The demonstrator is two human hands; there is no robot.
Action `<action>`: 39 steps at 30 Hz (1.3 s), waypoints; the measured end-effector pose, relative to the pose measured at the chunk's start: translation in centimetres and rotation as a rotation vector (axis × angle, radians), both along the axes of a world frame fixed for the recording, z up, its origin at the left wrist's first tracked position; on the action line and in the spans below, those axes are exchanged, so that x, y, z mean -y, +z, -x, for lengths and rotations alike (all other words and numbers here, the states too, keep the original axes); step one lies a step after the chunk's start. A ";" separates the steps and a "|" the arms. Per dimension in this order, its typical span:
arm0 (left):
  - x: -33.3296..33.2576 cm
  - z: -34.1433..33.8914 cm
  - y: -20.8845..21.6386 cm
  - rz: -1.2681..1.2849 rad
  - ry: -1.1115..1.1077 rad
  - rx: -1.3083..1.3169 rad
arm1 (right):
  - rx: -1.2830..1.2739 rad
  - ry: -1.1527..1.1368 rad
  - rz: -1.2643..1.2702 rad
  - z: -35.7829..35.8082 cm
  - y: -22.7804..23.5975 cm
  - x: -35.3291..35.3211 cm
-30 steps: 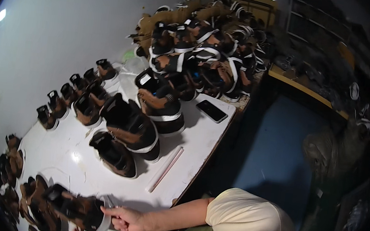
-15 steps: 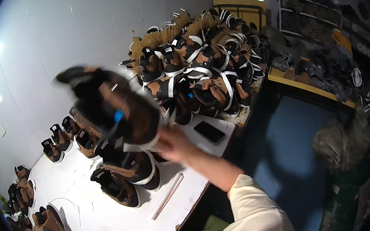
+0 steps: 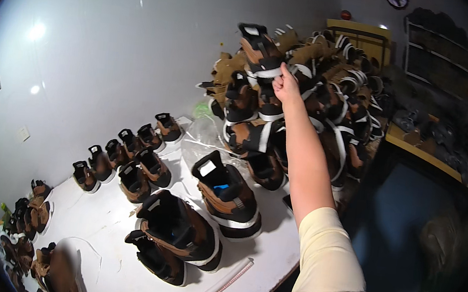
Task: The person trims excess white material from the sole edge of a brown boot using a small blade, then measures a strip of material with a ruler and cuts it. The person handles multiple boots on a white table, rotating each boot to access different edges while trimming.
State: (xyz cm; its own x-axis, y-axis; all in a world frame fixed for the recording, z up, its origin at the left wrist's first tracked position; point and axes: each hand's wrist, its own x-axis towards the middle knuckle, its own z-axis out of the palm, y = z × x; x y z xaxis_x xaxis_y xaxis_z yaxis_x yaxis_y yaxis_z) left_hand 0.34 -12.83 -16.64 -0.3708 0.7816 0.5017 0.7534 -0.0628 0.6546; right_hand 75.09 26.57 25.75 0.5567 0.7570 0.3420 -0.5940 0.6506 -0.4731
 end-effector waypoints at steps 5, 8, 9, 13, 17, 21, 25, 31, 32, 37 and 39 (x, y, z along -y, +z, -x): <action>1.2 -0.6 3.2 -0.060 -0.043 -0.314 | -0.148 -0.230 0.445 -0.1 -6.6 -4.7; 0.9 -2.0 5.9 0.071 -0.025 -0.313 | -0.177 -0.263 0.418 -0.4 -8.2 -5.4; 0.7 -2.6 6.8 0.114 -0.023 -0.314 | -0.175 -0.281 0.418 -0.5 -8.3 -5.1; -0.1 -4.2 9.8 0.173 -0.022 -0.131 | 0.100 -0.369 0.499 0.4 -7.2 -3.7; 0.9 -2.4 7.7 0.089 -0.132 -0.256 | 0.446 -0.665 0.612 0.8 -8.0 -3.4; 1.4 -1.0 3.6 0.117 -0.120 -0.002 | 0.621 -0.498 0.540 -2.5 -9.3 -2.2; -0.9 -3.0 7.7 0.028 -0.206 -0.107 | 0.835 -0.734 0.483 -5.7 -4.5 0.8; 1.9 -3.3 10.2 0.068 -0.191 0.449 | 0.939 -0.422 0.244 14.5 -2.5 8.3; 1.4 -1.8 10.0 -0.060 -0.164 0.271 | 0.941 -0.334 0.174 21.0 -2.7 11.7; -4.5 8.7 15.6 -0.333 0.160 0.055 | 1.301 0.157 -0.095 41.9 -10.6 27.7; -8.4 12.2 18.9 -0.286 0.200 -0.051 | 1.361 0.396 -0.209 47.2 -14.0 30.1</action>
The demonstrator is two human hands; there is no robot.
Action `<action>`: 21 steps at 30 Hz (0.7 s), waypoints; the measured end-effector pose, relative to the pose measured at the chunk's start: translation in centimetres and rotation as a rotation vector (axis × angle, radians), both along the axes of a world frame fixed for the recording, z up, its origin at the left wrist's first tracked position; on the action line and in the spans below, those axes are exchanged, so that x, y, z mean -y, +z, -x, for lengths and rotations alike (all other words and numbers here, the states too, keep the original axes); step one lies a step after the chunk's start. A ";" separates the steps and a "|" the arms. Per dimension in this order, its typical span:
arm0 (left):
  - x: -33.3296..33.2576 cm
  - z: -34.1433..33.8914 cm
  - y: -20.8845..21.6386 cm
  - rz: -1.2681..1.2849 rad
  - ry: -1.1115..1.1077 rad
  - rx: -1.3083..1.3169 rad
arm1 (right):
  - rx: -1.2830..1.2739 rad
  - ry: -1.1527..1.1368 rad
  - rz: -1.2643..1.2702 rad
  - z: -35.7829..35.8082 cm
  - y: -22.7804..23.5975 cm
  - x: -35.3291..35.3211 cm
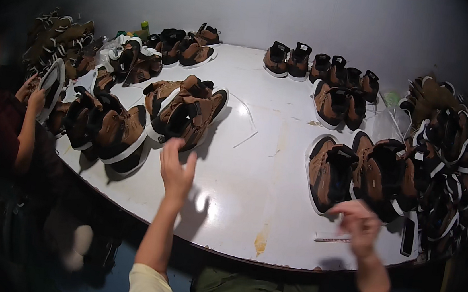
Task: The person trims excess white material from the sole edge of a brown boot using a small blade, then measures a strip of material with a ruler and cuts it. The person handles multiple boots on a white table, rotating each boot to access different edges while trimming.
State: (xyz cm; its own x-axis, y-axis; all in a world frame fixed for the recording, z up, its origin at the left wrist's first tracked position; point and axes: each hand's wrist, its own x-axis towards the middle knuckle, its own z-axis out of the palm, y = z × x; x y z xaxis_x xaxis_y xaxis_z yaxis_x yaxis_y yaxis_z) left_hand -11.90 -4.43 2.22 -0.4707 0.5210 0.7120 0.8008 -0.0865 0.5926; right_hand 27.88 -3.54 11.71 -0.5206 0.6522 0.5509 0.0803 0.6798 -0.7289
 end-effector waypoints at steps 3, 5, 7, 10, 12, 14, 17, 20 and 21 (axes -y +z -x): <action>-4.5 5.3 -0.8 0.131 0.192 -0.326 | -0.075 0.189 0.602 7.3 -5.3 1.0; -4.8 7.1 -1.6 0.365 0.186 -0.403 | -0.050 0.221 0.837 10.9 -7.0 1.0; -4.8 7.1 -1.3 0.621 0.116 -0.469 | -0.034 0.214 0.888 12.8 -8.5 1.2; -1.7 3.2 -0.4 0.386 -0.004 -0.308 | -0.026 0.028 0.670 13.5 -9.5 0.4; 1.5 -0.3 0.4 0.393 -0.118 0.158 | -0.013 -0.165 0.687 13.2 -10.9 -1.9; 4.7 -3.2 -1.1 0.179 -0.480 0.699 | -0.119 -0.252 0.684 13.6 -12.6 -3.5; 8.7 -8.2 -2.4 0.089 -0.537 0.928 | -0.230 -0.131 0.885 13.3 -11.6 -2.9; 10.4 -11.4 -3.0 0.059 -0.525 1.044 | -0.370 -0.152 0.833 13.2 -10.2 -1.2; 10.9 -12.0 -3.2 0.082 -0.531 1.068 | -0.437 -0.126 0.868 12.9 -10.5 -1.2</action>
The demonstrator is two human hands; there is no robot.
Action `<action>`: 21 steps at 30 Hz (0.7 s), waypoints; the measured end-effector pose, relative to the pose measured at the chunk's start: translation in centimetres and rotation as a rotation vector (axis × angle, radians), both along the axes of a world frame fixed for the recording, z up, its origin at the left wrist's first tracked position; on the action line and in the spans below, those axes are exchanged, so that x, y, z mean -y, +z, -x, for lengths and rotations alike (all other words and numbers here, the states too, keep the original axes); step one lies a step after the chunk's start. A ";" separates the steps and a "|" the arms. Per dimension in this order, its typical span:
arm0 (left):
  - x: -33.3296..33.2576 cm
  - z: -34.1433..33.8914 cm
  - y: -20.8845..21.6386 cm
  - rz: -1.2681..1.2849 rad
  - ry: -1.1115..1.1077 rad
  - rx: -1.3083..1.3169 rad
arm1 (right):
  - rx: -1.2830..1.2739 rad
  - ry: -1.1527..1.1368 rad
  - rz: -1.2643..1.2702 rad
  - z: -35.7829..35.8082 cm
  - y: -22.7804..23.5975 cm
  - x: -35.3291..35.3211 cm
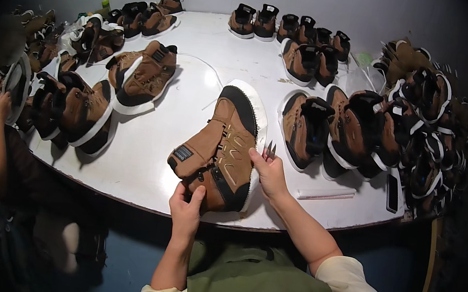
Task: The person trims excess white material from the sole edge of a brown boot using a small blade, then measures a strip of material with a ruler and cuts it. The person handles multiple boots on a white table, rotating each boot to access different edges while trimming.
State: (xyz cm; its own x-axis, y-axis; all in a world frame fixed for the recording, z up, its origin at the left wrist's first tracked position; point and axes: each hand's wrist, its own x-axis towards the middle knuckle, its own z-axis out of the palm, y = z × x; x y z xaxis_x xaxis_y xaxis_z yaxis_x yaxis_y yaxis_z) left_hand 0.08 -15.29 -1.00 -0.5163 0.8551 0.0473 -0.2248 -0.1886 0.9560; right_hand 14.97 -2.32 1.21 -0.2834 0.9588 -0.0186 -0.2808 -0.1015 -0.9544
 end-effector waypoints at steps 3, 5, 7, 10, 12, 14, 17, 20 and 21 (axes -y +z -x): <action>0.7 -1.5 -0.1 0.072 -0.049 -0.060 | -0.083 0.097 0.109 -1.3 -0.9 -0.1; 1.5 -1.1 -1.0 0.138 -0.131 -0.184 | -0.115 0.096 0.140 -2.3 -1.0 -0.2; 2.1 -0.9 -0.4 0.159 -0.034 -0.278 | -0.162 0.060 0.128 -2.8 -0.7 0.2; 3.1 1.6 -4.0 0.045 0.198 -0.404 | -0.163 0.049 0.077 -3.5 -1.3 0.3; 2.7 2.0 -3.0 -0.097 0.254 -0.667 | -0.146 0.063 0.089 -3.9 -1.9 0.3; 2.0 1.0 -0.4 -0.138 0.148 -0.803 | -0.132 0.101 0.144 -4.1 -2.3 0.2; 1.0 1.2 -0.4 -0.189 0.031 -0.956 | -0.177 0.130 0.227 -4.2 -2.5 0.5; 0.4 1.8 -1.7 -0.237 0.008 -1.003 | -0.181 0.169 0.283 -4.7 -2.5 0.1; 0.3 1.8 -1.9 -0.250 0.013 -1.007 | -0.182 0.191 0.288 -4.9 -2.6 -0.1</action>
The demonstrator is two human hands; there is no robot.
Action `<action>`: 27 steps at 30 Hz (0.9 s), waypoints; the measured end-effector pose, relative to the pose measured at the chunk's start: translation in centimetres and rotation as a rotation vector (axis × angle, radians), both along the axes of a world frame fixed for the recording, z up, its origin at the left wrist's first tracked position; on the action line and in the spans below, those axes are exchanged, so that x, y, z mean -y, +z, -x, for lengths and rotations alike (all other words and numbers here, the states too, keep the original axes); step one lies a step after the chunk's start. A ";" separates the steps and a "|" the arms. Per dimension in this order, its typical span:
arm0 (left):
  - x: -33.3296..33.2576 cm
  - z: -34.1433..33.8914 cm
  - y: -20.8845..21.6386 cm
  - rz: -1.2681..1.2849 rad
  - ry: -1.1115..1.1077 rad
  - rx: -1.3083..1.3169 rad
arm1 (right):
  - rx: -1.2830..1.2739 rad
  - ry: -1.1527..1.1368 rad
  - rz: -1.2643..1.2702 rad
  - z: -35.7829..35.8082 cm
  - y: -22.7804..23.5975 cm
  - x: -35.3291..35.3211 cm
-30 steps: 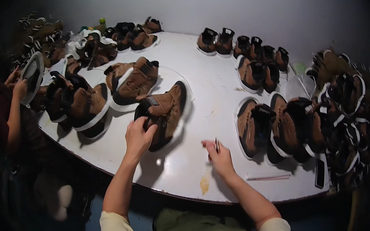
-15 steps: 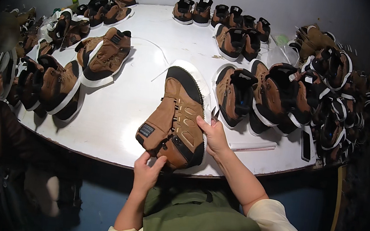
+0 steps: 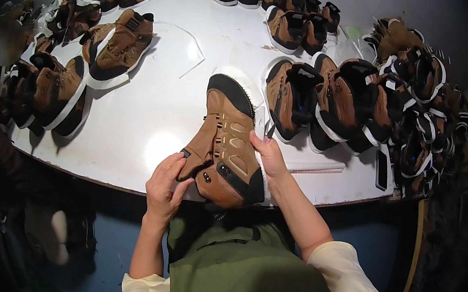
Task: The person trims excess white material from the sole edge of a brown boot using a small blade, then measures a strip of material with a ruler and cuts it. The person handles multiple boots on a white table, rotating each boot to access different edges while trimming.
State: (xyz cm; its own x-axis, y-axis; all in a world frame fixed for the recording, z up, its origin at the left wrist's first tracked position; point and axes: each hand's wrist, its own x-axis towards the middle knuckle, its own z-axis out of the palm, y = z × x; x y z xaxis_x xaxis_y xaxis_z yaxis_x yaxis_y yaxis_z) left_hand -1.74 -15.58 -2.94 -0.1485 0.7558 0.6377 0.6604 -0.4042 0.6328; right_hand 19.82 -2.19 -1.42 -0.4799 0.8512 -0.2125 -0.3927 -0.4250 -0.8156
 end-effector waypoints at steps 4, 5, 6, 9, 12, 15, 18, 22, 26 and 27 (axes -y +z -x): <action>0.1 0.1 -2.4 0.088 0.058 0.080 | -0.013 0.158 -0.042 -1.1 -2.2 -1.7; -0.2 -0.2 -2.4 0.036 0.091 0.016 | -0.022 0.179 -0.016 -1.2 -2.8 -1.9; -0.3 -0.4 -2.3 -0.001 0.102 -0.025 | -0.030 0.199 0.012 -1.2 -2.8 -1.8; -0.4 -0.7 -1.8 -0.101 0.130 -0.114 | -0.146 0.217 0.151 -1.0 -2.3 -1.0; -0.3 -0.9 -1.5 -0.158 0.133 -0.135 | -0.134 0.224 0.137 -1.1 -3.7 -1.6; 0.0 -1.1 -1.1 -0.170 0.095 -0.146 | -0.154 0.225 0.121 -1.2 -4.0 -1.5; 0.7 -1.5 -1.5 -0.170 0.054 -0.144 | -0.109 0.258 0.051 -1.7 -3.6 -1.8; 1.4 -1.6 -2.2 -0.137 0.000 -0.073 | -0.003 0.258 -0.041 -1.8 -3.0 -1.4; 1.8 -1.6 -1.3 -0.095 -0.090 0.117 | 0.042 0.267 -0.104 -2.0 -2.2 -0.9; 1.8 -1.6 -1.1 -0.095 -0.090 0.127 | 0.062 0.259 -0.130 -1.8 -1.7 -0.5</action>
